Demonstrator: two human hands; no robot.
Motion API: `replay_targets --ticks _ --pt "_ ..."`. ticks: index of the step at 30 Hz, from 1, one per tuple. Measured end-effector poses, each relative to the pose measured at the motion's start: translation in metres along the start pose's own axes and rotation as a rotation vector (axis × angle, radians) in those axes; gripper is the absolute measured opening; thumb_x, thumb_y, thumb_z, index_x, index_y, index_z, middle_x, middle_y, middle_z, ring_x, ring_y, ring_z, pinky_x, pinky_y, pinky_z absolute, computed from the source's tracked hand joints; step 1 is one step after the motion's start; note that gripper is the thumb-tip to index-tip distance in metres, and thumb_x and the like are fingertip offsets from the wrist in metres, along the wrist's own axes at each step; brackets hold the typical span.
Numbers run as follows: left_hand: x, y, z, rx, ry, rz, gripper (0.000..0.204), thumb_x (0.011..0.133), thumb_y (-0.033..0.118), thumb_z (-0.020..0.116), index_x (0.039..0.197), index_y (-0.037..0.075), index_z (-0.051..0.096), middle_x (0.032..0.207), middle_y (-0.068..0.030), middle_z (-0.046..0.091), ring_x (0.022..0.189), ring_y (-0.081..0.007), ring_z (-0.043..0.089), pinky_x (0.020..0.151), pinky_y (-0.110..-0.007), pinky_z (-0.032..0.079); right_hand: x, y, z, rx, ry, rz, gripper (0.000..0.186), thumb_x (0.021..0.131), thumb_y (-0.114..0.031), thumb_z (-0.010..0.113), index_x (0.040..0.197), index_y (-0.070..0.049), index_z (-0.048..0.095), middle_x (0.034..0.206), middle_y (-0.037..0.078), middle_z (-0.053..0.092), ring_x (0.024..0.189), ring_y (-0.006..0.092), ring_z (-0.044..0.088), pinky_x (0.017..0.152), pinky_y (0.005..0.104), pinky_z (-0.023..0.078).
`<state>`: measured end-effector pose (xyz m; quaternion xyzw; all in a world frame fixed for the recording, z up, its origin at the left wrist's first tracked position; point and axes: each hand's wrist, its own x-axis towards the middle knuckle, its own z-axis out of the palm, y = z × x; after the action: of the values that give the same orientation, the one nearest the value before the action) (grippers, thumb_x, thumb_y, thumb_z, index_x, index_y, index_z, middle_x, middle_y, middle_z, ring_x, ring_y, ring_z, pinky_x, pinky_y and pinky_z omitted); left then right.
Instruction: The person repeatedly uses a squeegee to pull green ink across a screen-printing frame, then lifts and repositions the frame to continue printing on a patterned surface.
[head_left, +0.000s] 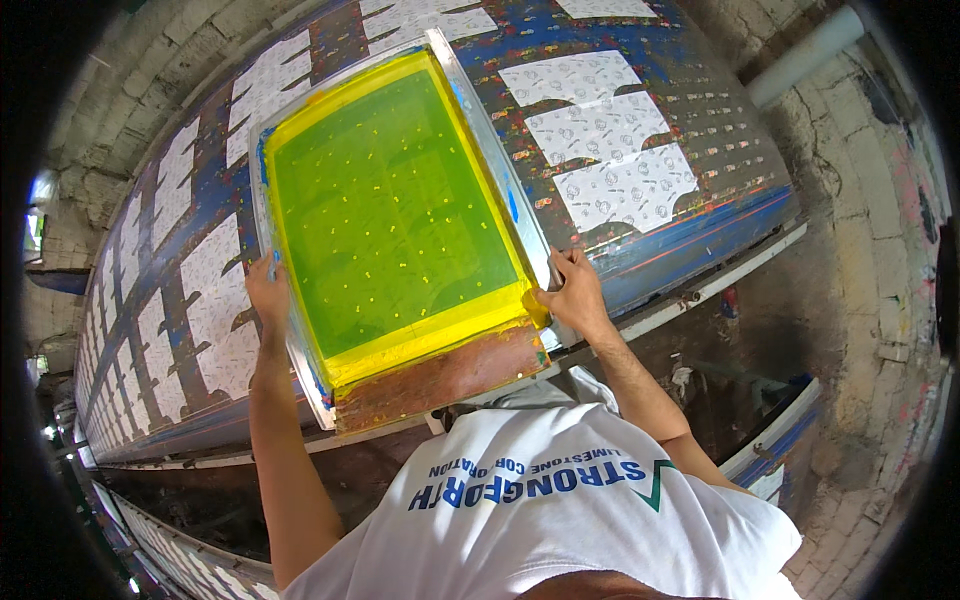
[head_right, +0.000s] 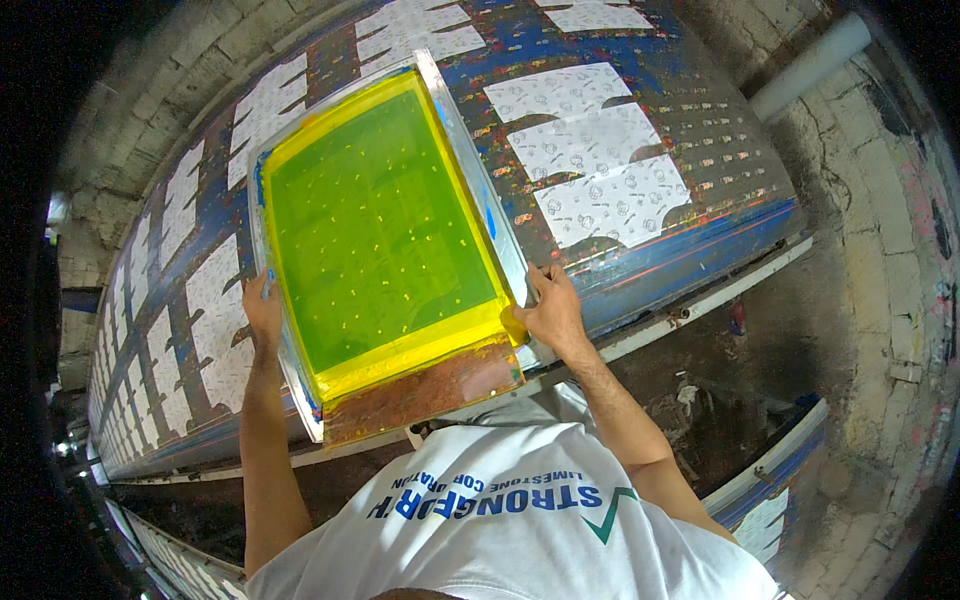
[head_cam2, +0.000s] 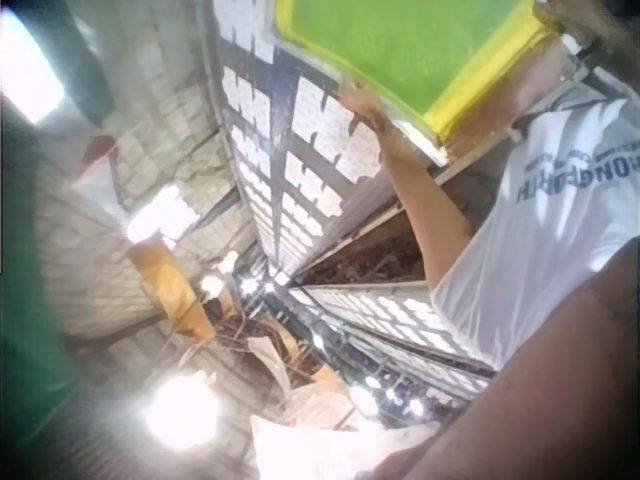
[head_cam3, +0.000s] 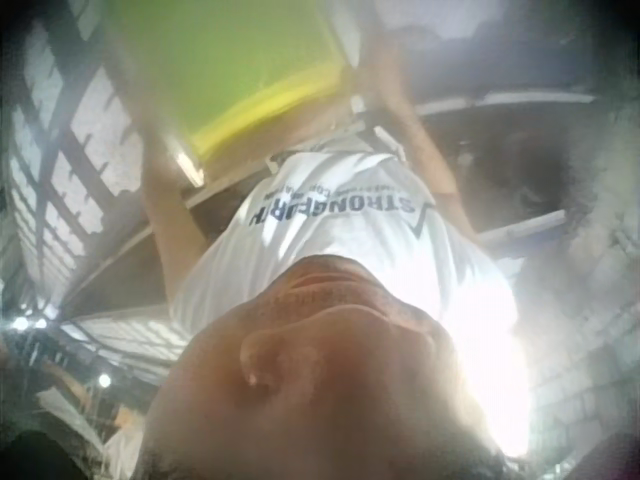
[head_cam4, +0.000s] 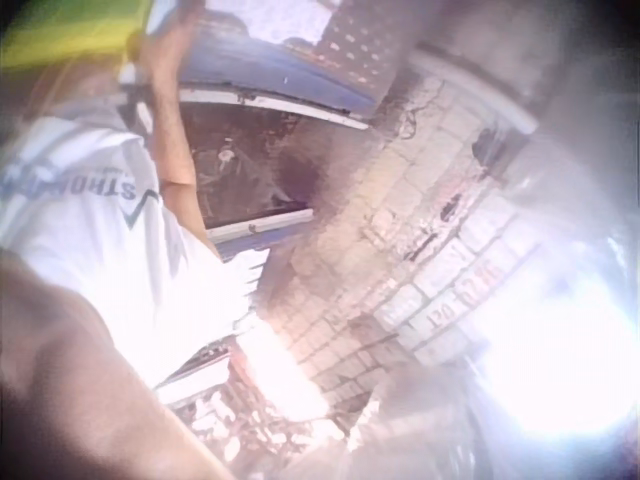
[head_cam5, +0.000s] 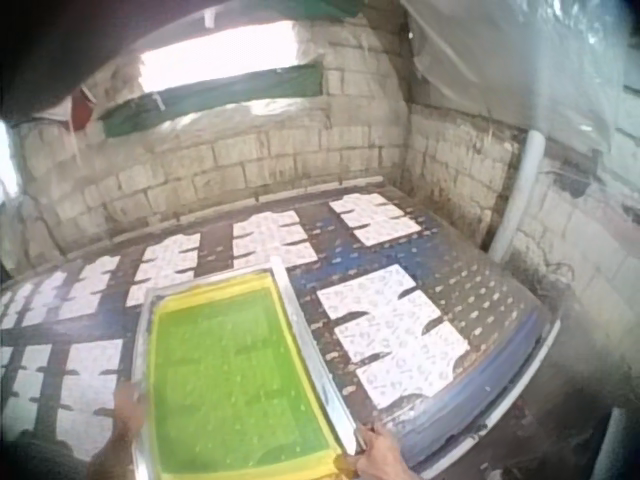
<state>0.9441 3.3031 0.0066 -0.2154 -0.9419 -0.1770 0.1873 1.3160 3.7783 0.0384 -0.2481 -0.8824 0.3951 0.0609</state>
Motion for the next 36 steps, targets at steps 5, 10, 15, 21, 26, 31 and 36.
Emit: replay_targets --ticks 5,10,15,21,26,31,36 --pt "-0.002 -0.003 0.001 -0.088 -0.026 -0.059 0.042 0.089 0.010 0.079 0.131 0.005 0.073 0.125 -0.0197 0.071 0.116 -0.0381 0.065 0.106 -0.045 0.048 0.005 -0.008 -0.007 0.045 0.065 -0.068 0.068 0.070 -0.015 0.087 0.131 0.008 0.067 0.107 0.016 0.059 0.099 0.0296 0.061 0.084 0.0381 0.055" --pt "-0.004 -0.005 0.003 -0.058 -0.005 -0.062 0.041 0.091 0.013 0.078 0.131 0.004 0.073 0.125 -0.0186 0.072 0.118 -0.0366 0.066 0.108 -0.044 0.048 -0.001 -0.027 -0.026 0.108 0.063 -0.096 0.070 0.070 -0.018 0.086 0.131 0.011 0.066 0.108 0.016 0.058 0.099 0.0314 0.059 0.084 0.0393 0.053" --pt "0.009 0.002 -0.006 -0.049 -0.080 -0.053 0.041 0.092 0.014 0.076 0.131 0.003 0.072 0.127 -0.0195 0.073 0.119 -0.0364 0.066 0.108 -0.044 0.048 0.009 -0.042 -0.059 0.096 0.101 -0.197 0.067 0.068 -0.019 0.085 0.126 0.011 0.067 0.107 0.016 0.058 0.102 0.0326 0.059 0.084 0.0416 0.052" --pt "0.049 0.103 0.007 0.023 -0.066 0.030 0.042 0.092 0.020 0.075 0.131 0.004 0.072 0.127 -0.0189 0.073 0.117 -0.0370 0.068 0.105 -0.044 0.051 0.047 0.027 -0.137 0.147 0.164 -0.160 0.061 0.067 -0.018 0.085 0.121 0.007 0.071 0.099 0.016 0.061 0.092 0.0315 0.063 0.080 0.0405 0.054" --pt "0.074 0.247 0.055 -0.082 -0.019 -0.010 0.040 0.090 0.019 0.076 0.127 0.005 0.075 0.126 -0.0195 0.073 0.117 -0.0370 0.067 0.106 -0.045 0.050 0.086 0.133 -0.232 0.118 0.147 -0.093 0.058 0.066 -0.013 0.085 0.120 0.006 0.074 0.099 0.012 0.062 0.089 0.0234 0.063 0.077 0.0349 0.055" --pt "0.068 0.365 0.117 -0.074 0.051 0.022 0.039 0.088 0.020 0.078 0.125 0.006 0.077 0.120 -0.0210 0.074 0.114 -0.0369 0.067 0.103 -0.047 0.049 0.117 0.227 -0.307 0.093 0.142 -0.046 0.056 0.068 -0.010 0.083 0.123 -0.001 0.076 0.101 0.011 0.063 0.092 0.0240 0.065 0.083 0.0331 0.055" --pt "0.056 0.429 0.142 -0.011 0.128 0.043 0.039 0.087 0.020 0.079 0.124 0.007 0.077 0.115 -0.0198 0.074 0.110 -0.0375 0.066 0.100 -0.047 0.049 0.125 0.282 -0.346 0.028 0.104 -0.091 0.055 0.069 -0.009 0.084 0.123 -0.003 0.076 0.101 0.008 0.061 0.098 0.0213 0.062 0.089 0.0333 0.051"
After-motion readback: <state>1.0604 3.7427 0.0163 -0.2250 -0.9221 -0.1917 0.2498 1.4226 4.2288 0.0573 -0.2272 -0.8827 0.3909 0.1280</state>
